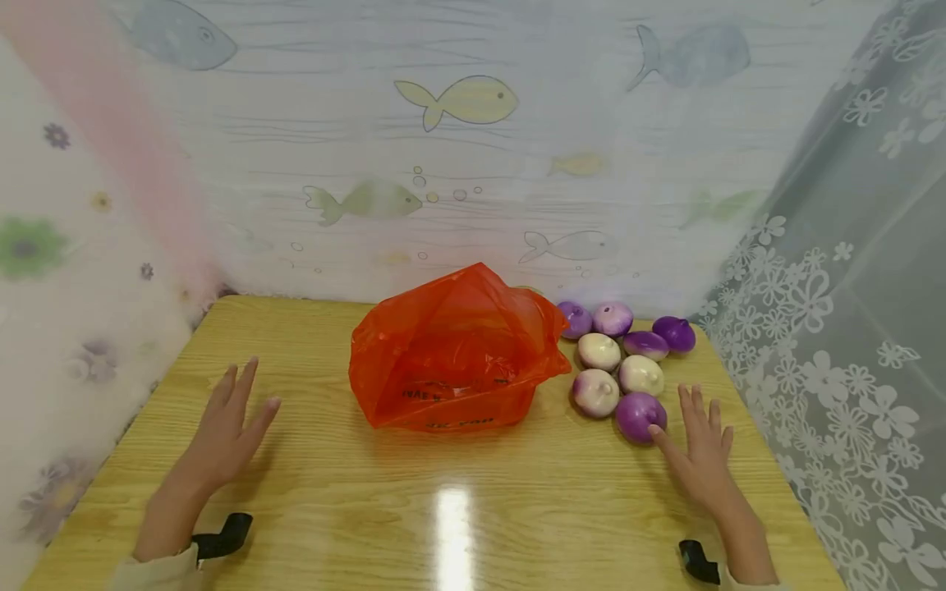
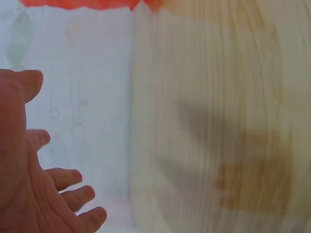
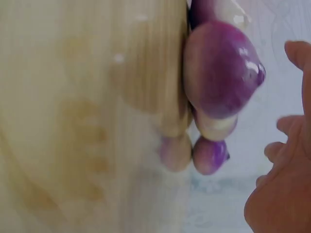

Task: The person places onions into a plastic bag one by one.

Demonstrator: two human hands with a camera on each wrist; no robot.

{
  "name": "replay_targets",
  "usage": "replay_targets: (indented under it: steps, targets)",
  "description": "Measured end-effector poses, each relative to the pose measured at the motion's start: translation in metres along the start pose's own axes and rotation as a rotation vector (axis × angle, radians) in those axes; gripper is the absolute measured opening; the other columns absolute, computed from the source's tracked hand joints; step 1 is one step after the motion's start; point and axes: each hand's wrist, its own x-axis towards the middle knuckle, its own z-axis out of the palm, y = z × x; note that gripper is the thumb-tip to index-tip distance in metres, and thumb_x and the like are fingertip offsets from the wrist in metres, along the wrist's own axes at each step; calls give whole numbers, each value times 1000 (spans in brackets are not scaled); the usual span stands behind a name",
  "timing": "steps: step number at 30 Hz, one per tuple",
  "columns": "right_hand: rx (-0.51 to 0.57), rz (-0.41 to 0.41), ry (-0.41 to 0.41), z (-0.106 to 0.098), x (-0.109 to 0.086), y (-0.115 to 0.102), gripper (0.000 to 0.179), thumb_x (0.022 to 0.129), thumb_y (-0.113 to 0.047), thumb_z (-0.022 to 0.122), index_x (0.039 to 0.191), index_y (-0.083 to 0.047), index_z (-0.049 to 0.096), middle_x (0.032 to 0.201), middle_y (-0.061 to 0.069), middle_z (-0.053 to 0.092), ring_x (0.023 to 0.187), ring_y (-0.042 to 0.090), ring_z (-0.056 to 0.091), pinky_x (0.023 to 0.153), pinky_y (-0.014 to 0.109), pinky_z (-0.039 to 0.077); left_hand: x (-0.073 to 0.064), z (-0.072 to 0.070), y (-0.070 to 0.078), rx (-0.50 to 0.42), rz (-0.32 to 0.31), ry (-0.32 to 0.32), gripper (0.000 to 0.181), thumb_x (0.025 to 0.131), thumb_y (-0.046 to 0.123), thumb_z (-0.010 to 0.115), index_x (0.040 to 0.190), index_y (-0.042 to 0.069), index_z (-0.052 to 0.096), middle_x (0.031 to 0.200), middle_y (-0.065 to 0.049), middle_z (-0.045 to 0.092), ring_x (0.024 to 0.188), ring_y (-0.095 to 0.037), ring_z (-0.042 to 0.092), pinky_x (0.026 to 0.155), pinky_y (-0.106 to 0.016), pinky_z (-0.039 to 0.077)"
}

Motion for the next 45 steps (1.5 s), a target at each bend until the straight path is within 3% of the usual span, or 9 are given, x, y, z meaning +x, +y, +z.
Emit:
replay_targets:
  steps: [4, 11, 14, 18, 26, 31, 36, 42, 45]
  targets:
    - [135, 40, 23, 6, -1, -9, 86, 104, -31, 56, 164, -12, -1, 168, 26, -4, 150, 55, -13, 111, 78, -14, 1, 3, 14, -108, -11, 7, 75, 110, 34, 41, 163, 8, -5, 165, -34, -4, 147, -62, 4, 105, -83, 15]
    - [298, 198, -1, 9, 3, -21, 95, 99, -32, 67, 164, -11, 2, 168, 25, 2, 153, 52, 1, 117, 74, 9, 2, 20, 41, -258, -28, 76, 65, 111, 33, 39, 163, 5, 12, 161, -31, 25, 142, -54, 32, 106, -71, 33]
    - [320, 209, 3, 13, 7, -21, 98, 94, -26, 74, 163, -5, 8, 167, 28, 9, 152, 52, 7, 118, 73, 14, 4, 28, 54, -355, -65, 61, 63, 111, 36, 37, 162, 5, 16, 158, -27, 31, 142, -47, 37, 111, -41, 45]
    - [319, 189, 23, 19, 10, -19, 96, 89, -15, 79, 160, 1, 17, 162, 31, 19, 148, 50, 19, 115, 70, 25, 8, 39, 68, -529, -123, 23, 63, 111, 36, 39, 161, 5, 18, 157, -25, 32, 140, -42, 40, 92, -4, 41]
    - [304, 168, 19, 24, 12, -17, 95, 85, -7, 81, 158, 4, 20, 158, 32, 26, 140, 46, 34, 110, 60, 39, 16, 58, 98, -717, -193, 15, 67, 108, 32, 49, 160, 6, 16, 154, -20, 35, 134, -31, 47, 98, -15, 50]
    - [290, 179, -5, 22, 12, -17, 98, 85, -7, 81, 158, 5, 16, 157, 33, 25, 139, 47, 36, 107, 59, 39, 21, 65, 115, -789, -264, 62, 77, 103, 34, 59, 161, 13, 14, 154, -13, 36, 133, -25, 46, 96, -14, 51]
    - [270, 211, -24, 22, 14, -17, 102, 85, -9, 82, 159, 4, 13, 155, 33, 28, 138, 46, 37, 103, 35, 44, 26, 69, 125, -794, -316, 131, 84, 98, 36, 68, 161, 19, 16, 152, -10, 40, 133, -25, 45, 87, -8, 50]
    - [268, 227, -39, 23, 15, -15, 101, 86, -11, 81, 158, 4, 13, 156, 32, 26, 138, 46, 37, 104, 39, 44, 29, 70, 129, -741, -335, 153, 82, 95, 39, 71, 159, 16, 24, 150, -10, 44, 130, -26, 49, 84, -8, 50]
    - [266, 221, -33, 24, 15, -14, 97, 85, -10, 82, 156, 6, 18, 154, 33, 29, 135, 45, 39, 95, 16, 42, 30, 71, 130, -708, -342, 157, 77, 95, 41, 71, 156, 15, 32, 147, -10, 46, 128, -26, 51, 83, -9, 51]
